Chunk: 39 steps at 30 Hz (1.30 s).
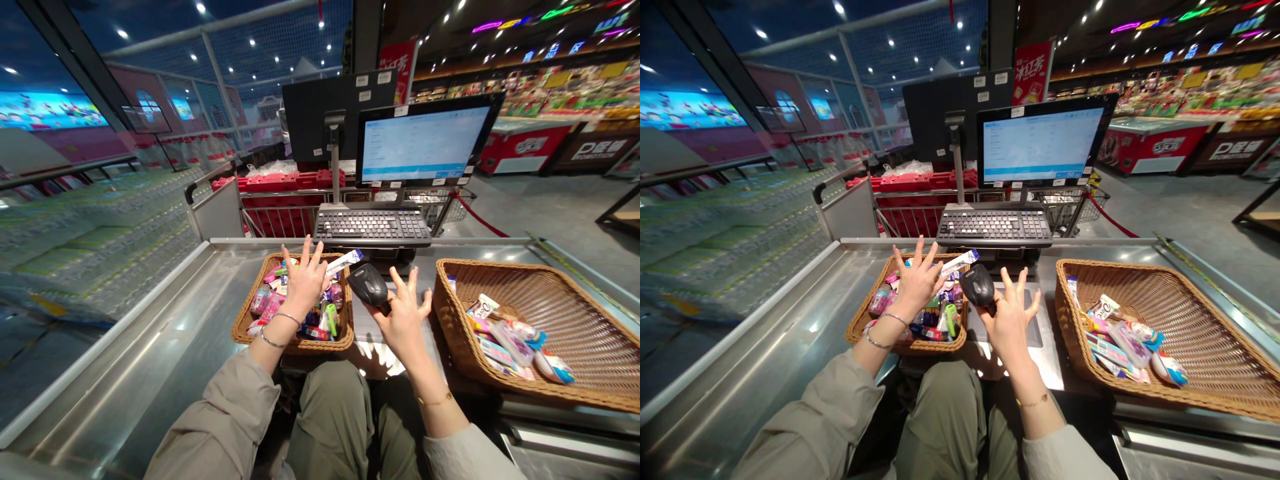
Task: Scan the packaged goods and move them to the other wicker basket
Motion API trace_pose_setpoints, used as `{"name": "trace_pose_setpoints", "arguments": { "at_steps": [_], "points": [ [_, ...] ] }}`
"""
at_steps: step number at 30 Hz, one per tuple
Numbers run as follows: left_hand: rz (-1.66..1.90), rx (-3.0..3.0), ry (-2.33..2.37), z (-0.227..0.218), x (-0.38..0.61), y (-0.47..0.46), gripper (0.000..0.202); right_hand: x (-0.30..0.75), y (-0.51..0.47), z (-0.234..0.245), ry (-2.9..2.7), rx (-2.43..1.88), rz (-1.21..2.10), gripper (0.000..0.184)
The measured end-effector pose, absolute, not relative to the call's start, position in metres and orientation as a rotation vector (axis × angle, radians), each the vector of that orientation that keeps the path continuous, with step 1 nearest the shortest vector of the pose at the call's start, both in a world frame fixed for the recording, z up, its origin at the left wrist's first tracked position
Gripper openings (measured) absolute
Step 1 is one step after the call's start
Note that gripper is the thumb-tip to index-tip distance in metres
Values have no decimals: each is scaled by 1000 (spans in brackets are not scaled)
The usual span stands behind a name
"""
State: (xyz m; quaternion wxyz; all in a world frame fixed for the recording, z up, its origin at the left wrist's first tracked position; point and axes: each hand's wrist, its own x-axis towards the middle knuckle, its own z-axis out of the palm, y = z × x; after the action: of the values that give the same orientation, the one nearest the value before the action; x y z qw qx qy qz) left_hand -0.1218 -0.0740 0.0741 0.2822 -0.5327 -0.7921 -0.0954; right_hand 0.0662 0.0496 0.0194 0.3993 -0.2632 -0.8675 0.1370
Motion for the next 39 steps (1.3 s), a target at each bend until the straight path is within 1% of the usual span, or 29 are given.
{"name": "trace_pose_setpoints", "arguments": {
  "at_steps": [15, 25, 39],
  "points": [
    [-269, -1434, -2122, 75, -122, -74, 18, 67, 51, 18, -2203, -649, 329, 17],
    [-285, -1433, -2125, 78, -120, -72, 18, 68, 51, 21, -2208, -633, 321, 20],
    [-284, -1430, -2141, 82, -117, -72, 19, 70, 51, 22, -2179, -638, 308, 18]
  ]
}}
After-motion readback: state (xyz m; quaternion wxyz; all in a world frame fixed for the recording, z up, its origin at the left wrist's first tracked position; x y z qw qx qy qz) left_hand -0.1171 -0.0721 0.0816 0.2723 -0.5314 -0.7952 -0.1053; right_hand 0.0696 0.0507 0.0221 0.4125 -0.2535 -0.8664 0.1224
